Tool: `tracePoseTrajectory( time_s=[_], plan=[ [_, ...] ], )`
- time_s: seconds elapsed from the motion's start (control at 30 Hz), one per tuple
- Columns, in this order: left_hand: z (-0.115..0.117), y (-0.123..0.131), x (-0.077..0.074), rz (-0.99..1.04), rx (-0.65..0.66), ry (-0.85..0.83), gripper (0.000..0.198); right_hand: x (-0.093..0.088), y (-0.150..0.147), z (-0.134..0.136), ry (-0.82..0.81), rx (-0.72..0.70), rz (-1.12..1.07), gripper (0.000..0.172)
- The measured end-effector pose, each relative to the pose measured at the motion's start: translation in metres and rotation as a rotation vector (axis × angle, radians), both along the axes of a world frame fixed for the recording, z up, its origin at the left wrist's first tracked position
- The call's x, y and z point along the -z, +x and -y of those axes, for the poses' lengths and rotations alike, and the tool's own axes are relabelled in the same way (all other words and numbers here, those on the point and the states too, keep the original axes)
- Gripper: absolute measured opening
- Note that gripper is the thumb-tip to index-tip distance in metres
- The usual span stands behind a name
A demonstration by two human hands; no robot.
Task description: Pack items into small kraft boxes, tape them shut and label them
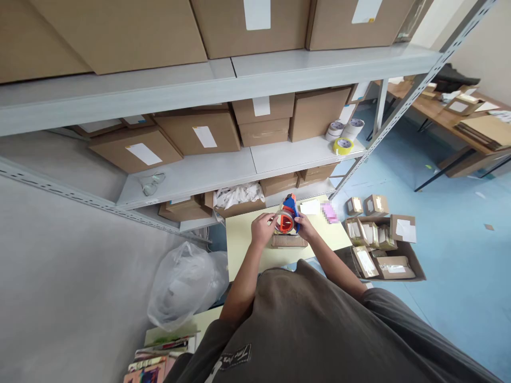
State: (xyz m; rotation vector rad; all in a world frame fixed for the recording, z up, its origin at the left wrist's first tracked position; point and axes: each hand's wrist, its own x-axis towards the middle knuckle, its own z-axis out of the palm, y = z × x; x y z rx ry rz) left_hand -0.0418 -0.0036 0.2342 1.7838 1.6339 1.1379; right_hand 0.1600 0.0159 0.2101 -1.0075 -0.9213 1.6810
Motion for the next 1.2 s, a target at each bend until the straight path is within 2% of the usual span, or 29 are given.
tracePoseTrajectory(
  time_s=[0.2,0.5,0.63,0.87,1.0,1.2],
  plan=[
    [-0.002,0.008,0.009,-0.011,-0.048,0.094,0.022,0.003,-0.015,0.003,-0.028,0.208,0.080,0.052],
    [0.005,0.003,0.013,-0.008,-0.094,0.100,0.025,-0.007,-0.033,0.008,0.103,0.439,0.293,0.041],
    [0.002,-0.004,0.005,-0.034,-0.088,0.102,0.024,-0.008,-0.039,0.005,0.066,0.412,0.294,0.043],
    [-0.007,-0.026,-0.008,-0.091,-0.152,0.136,0.019,-0.008,-0.035,0.007,0.060,0.326,0.085,0.042],
    [-0.001,-0.026,-0.007,-0.102,-0.174,0.199,0.021,-0.004,-0.034,0.013,0.115,0.288,0.088,0.040],
    [0.012,-0.015,-0.003,-0.124,-0.164,0.255,0.022,-0.001,-0.042,0.012,0.104,0.345,0.131,0.041]
  ],
)
